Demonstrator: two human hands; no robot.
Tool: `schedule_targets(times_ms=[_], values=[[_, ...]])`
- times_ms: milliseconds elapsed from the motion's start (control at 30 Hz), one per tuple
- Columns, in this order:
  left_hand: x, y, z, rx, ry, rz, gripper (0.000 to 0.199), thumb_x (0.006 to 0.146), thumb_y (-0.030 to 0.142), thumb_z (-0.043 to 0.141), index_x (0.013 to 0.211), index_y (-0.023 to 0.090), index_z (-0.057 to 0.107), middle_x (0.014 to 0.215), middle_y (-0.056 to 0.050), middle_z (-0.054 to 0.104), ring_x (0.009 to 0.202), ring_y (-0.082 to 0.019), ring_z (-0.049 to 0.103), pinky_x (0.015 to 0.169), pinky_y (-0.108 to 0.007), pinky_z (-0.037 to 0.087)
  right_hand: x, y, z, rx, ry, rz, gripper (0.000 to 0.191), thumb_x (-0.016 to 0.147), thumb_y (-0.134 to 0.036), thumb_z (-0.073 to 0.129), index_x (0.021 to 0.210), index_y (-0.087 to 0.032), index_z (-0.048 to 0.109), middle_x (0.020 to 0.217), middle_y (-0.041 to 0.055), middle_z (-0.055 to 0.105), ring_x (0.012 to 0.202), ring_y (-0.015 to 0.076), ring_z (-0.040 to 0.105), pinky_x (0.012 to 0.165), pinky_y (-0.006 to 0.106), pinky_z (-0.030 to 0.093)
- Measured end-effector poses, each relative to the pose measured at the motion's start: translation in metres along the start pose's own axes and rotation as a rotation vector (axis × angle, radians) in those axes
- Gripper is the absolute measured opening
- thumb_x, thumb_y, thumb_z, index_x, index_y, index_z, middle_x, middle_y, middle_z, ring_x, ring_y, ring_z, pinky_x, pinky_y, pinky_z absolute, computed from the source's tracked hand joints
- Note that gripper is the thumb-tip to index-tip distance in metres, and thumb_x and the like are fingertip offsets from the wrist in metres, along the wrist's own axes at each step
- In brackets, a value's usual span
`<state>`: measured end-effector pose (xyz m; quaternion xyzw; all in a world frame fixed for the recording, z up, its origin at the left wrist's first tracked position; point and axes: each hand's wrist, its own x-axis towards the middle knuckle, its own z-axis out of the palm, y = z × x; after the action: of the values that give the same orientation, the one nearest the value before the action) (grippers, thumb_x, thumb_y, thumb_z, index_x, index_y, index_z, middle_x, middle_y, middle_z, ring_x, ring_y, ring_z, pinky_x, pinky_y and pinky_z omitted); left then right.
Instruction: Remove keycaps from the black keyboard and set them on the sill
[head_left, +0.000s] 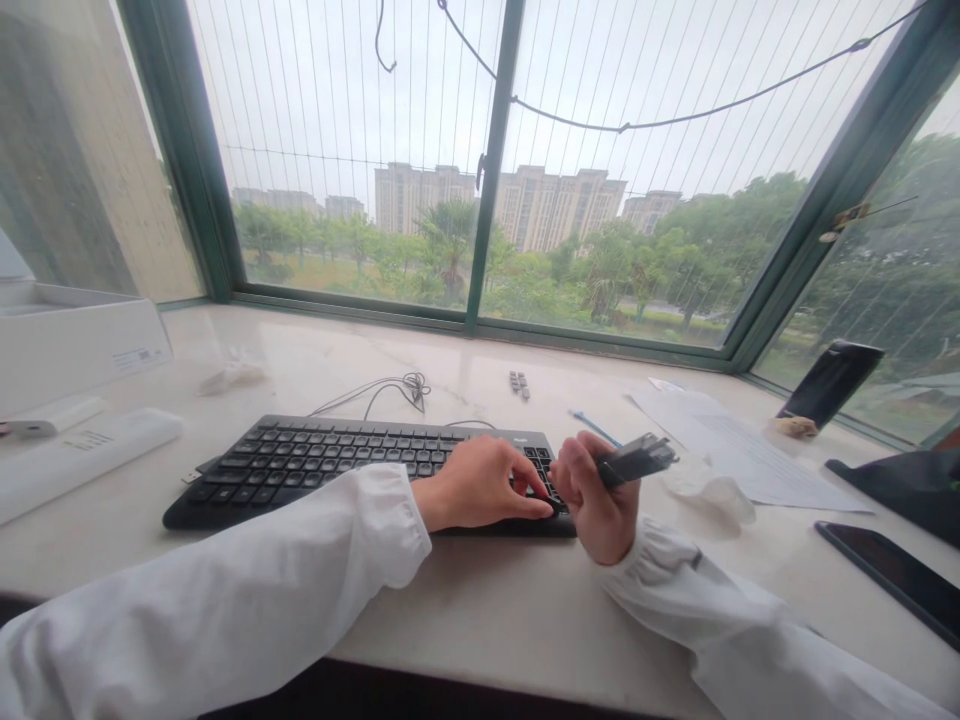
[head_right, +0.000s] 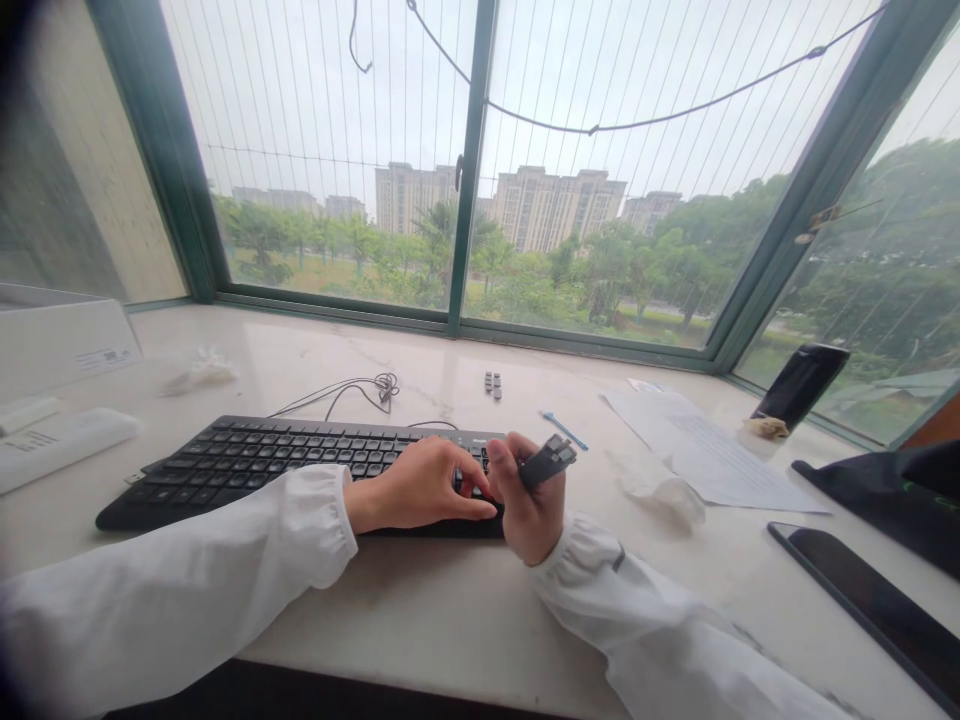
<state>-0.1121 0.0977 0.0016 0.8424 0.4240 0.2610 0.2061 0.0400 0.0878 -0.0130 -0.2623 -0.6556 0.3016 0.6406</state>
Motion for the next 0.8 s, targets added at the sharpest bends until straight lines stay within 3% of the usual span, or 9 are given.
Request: schedule_targets(times_ms=[100, 200, 300, 433, 533, 633, 800], values=[[0.0, -0.001, 0.002, 0.004, -0.003, 0.008, 0.022, 0.07, 0.046, 0.069, 0.082, 0.029, 0.076, 0.066, 0.004, 0.066, 0.059, -0.011, 0.055, 0.055, -0.022, 0.032, 0.023, 0.004, -0.011, 0.147, 0.126, 0.016, 0.044, 0.088, -0.036, 0.056, 0.056, -0.021, 0.029, 0.044, -0.0092, 0.023, 0.036, 0.0047, 0.02, 0.036, 0.022, 0.016], [-0.001, -0.001, 0.002, 0.007, 0.005, 0.016, 0.022, 0.071, 0.045, 0.068, 0.084, 0.029, 0.076, 0.067, 0.005, 0.066, 0.061, -0.011, 0.056, 0.058, -0.022, 0.033, 0.042, 0.006, -0.028, 0.017, 0.202, -0.03, 0.048, 0.084, -0.04, 0.059, 0.053, -0.021, 0.03, 0.044, -0.0084, 0.026, 0.036, 0.0046, 0.022, 0.036, 0.022, 0.016], [-0.002, 0.0, 0.001, 0.002, 0.007, 0.018, 0.021, 0.072, 0.044, 0.068, 0.085, 0.03, 0.075, 0.069, 0.004, 0.067, 0.061, -0.011, 0.056, 0.058, -0.022, 0.033, 0.05, 0.01, -0.041, -0.196, 0.188, -0.043, 0.049, 0.085, -0.046, 0.056, 0.051, -0.021, 0.03, 0.043, -0.007, 0.029, 0.038, 0.0059, 0.027, 0.038, 0.023, 0.021], [-0.002, 0.0, 0.002, -0.008, -0.006, 0.03, 0.02, 0.073, 0.044, 0.067, 0.08, 0.028, 0.076, 0.07, 0.003, 0.068, 0.063, -0.011, 0.057, 0.059, -0.022, 0.035, 0.051, 0.015, -0.045, -0.494, -0.024, -0.023, 0.049, 0.085, -0.049, 0.052, 0.05, -0.02, 0.035, 0.044, -0.005, 0.034, 0.044, 0.0076, 0.031, 0.044, 0.024, 0.027], [-0.001, -0.002, 0.001, -0.043, -0.005, 0.032, 0.021, 0.074, 0.043, 0.066, 0.08, 0.026, 0.075, 0.071, 0.003, 0.069, 0.063, -0.011, 0.056, 0.059, -0.022, 0.035, 0.052, 0.018, -0.045, -0.593, -0.331, -0.012, 0.048, 0.085, -0.049, 0.052, 0.05, -0.017, 0.044, 0.047, -0.0035, 0.04, 0.048, 0.0084, 0.036, 0.049, 0.024, 0.029], [0.0, -0.003, 0.0, -0.11, 0.036, 0.025, 0.021, 0.077, 0.04, 0.063, 0.081, 0.022, 0.074, 0.072, 0.002, 0.069, 0.061, -0.011, 0.055, 0.057, -0.022, 0.036, 0.055, 0.019, -0.05, -0.548, -0.601, 0.073, 0.046, 0.085, -0.05, 0.052, 0.057, -0.014, 0.058, 0.051, -0.0026, 0.046, 0.051, 0.0096, 0.042, 0.051, 0.023, 0.031], [0.001, 0.0, -0.004, -0.122, 0.136, 0.001, 0.022, 0.079, 0.038, 0.06, 0.08, 0.019, 0.072, 0.075, 0.001, 0.07, 0.064, -0.012, 0.057, 0.059, -0.021, 0.04, 0.061, 0.022, -0.061, -0.492, -0.729, 0.206, 0.046, 0.08, -0.055, 0.056, 0.069, -0.012, 0.066, 0.057, -0.002, 0.05, 0.057, 0.0112, 0.045, 0.053, 0.023, 0.033]])
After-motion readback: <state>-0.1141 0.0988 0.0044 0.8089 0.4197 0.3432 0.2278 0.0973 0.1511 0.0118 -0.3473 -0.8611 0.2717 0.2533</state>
